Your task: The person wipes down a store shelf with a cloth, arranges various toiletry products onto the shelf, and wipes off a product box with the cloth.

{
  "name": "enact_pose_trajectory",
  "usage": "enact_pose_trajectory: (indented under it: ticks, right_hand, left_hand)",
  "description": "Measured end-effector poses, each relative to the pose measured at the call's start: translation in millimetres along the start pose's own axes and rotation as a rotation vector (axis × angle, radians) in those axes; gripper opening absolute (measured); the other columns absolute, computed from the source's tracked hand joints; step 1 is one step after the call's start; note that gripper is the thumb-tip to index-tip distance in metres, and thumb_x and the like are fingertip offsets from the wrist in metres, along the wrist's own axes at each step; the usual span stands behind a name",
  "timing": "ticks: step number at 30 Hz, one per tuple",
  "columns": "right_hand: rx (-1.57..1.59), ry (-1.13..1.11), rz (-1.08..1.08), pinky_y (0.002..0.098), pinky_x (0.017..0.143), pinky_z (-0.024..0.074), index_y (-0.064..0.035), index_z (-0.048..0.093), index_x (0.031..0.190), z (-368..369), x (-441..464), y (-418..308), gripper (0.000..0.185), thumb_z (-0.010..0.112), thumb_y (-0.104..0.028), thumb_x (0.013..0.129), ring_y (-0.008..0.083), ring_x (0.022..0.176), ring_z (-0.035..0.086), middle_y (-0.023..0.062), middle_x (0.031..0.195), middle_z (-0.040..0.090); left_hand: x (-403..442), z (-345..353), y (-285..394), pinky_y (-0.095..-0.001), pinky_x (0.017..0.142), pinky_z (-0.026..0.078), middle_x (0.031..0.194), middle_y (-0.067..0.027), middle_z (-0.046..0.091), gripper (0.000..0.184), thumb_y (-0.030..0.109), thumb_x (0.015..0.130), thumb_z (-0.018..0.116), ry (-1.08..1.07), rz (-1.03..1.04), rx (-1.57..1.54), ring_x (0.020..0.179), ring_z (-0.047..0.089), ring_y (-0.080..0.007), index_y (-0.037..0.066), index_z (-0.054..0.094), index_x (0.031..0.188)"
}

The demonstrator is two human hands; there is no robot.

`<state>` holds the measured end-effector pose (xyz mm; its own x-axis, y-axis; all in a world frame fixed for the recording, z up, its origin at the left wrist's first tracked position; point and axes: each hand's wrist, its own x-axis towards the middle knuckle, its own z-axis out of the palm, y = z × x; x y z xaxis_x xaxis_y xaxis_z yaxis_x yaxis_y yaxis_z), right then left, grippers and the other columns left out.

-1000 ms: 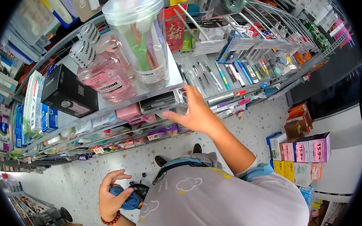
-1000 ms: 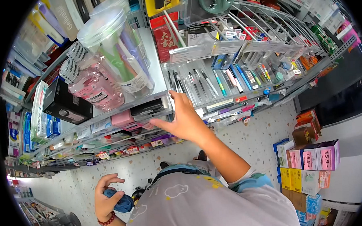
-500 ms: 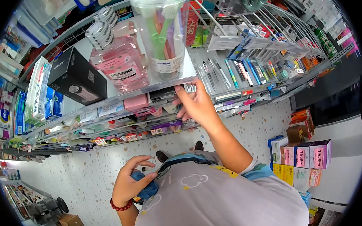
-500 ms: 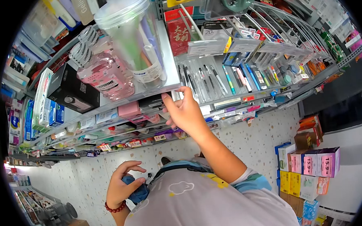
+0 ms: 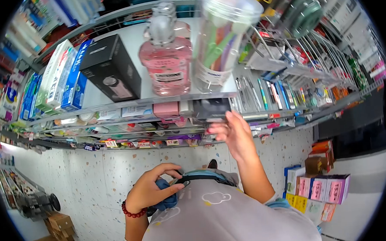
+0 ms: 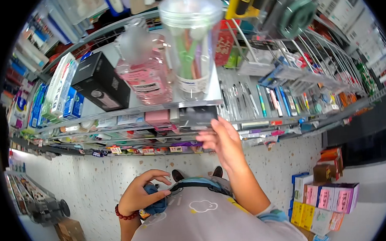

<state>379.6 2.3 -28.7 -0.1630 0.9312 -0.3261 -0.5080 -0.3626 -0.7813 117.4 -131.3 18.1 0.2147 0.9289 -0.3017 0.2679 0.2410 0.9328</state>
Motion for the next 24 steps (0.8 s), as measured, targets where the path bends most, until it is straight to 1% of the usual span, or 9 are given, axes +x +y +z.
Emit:
enact_pose_trajectory:
  ticks: [1,3,6,8,10,14,17,22,24]
  right_hand:
    - [-0.012,-0.019,0.005,0.0283,0.062,0.0570,0.0046,0.035,0.146,-7,-6,-1,0.063,0.064,-0.029,0.102,0.0269,0.084,0.075,0.0255,0.109,0.069]
    - [0.285,-0.142,0.272,0.0290,0.061,0.0564,0.0034,0.039,0.145,-22,-22,-1,0.056,0.058,-0.029,0.104,0.0268,0.083,0.075,0.0280,0.122,0.066]
    - [0.492,-0.326,0.325,0.0306,0.060,0.0554,0.0022,0.042,0.144,-50,-44,20,0.049,0.054,-0.027,0.106,0.0269,0.082,0.074,0.0284,0.132,0.062]
    - [0.409,-0.290,0.291,0.0318,0.059,0.0542,0.0017,0.040,0.144,-66,-61,32,0.046,0.052,-0.023,0.106,0.0281,0.081,0.074,0.0285,0.134,0.060]
    - [0.332,-0.322,0.243,0.0324,0.060,0.0546,0.0022,0.038,0.143,-76,-77,35,0.049,0.055,-0.022,0.105,0.0286,0.082,0.074,0.0287,0.135,0.059]
    - [-0.131,-0.366,0.191,0.0354,0.072,0.0573,0.0035,0.042,0.138,-83,-99,27,0.053,0.068,-0.011,0.095,0.0254,0.088,0.073,0.0195,0.117,0.069]
    - [-0.485,-0.376,0.209,0.0328,0.085,0.0559,0.0011,0.061,0.122,-51,-105,13,0.042,0.078,-0.001,0.084,0.0177,0.094,0.071,0.0110,0.100,0.073]
    - [-1.046,-0.598,-0.081,0.0288,0.077,0.0551,-0.0004,0.065,0.116,3,-81,-6,0.045,0.085,-0.015,0.079,0.0140,0.080,0.072,0.0055,0.092,0.076]
    - [-1.111,-0.795,-0.249,0.0307,0.075,0.0560,-0.0007,0.064,0.119,43,-77,-22,0.048,0.085,-0.019,0.080,0.0174,0.073,0.072,0.0063,0.087,0.076]
  left_hand:
    - [2,0,0,-0.0255,0.079,0.050,0.103,-0.0026,0.075,0.052,0.020,0.082,0.084,-0.027,0.011,-0.004,0.086,0.065,-0.0118,0.008,0.064,0.128]
    - [6,2,-5,-0.0268,0.079,0.051,0.103,-0.0030,0.075,0.052,0.022,0.083,0.084,-0.034,0.027,-0.014,0.087,0.067,-0.0140,0.009,0.064,0.128]
    - [15,7,-8,-0.0300,0.079,0.052,0.106,-0.0041,0.076,0.054,0.034,0.084,0.083,-0.114,0.152,0.120,0.088,0.070,-0.0193,0.012,0.064,0.129]
    - [22,9,3,-0.0302,0.092,0.049,0.107,-0.0075,0.076,0.058,0.032,0.082,0.085,-0.258,0.055,0.154,0.102,0.069,-0.0188,0.007,0.064,0.129]
    - [28,10,7,-0.0304,0.092,0.049,0.111,-0.0072,0.075,0.059,0.036,0.082,0.085,-0.255,0.030,0.156,0.105,0.069,-0.0204,0.007,0.065,0.130]
    - [35,14,9,-0.0331,0.092,0.050,0.121,-0.0096,0.071,0.068,0.036,0.081,0.086,-0.193,0.147,0.128,0.108,0.068,-0.0213,0.007,0.060,0.136]
    - [31,12,13,-0.0340,0.092,0.052,0.128,-0.0120,0.067,0.075,0.032,0.078,0.089,-0.111,0.258,0.064,0.110,0.068,-0.0215,0.006,0.055,0.141]
    - [1,-13,17,-0.0319,0.080,0.055,0.122,-0.0114,0.070,0.068,0.028,0.079,0.088,0.106,0.355,0.036,0.103,0.070,-0.0205,0.001,0.058,0.134]
    - [-15,-29,8,-0.0264,0.069,0.054,0.116,-0.0125,0.070,0.062,0.016,0.078,0.088,0.137,0.293,-0.208,0.086,0.070,-0.0154,-0.003,0.059,0.129]
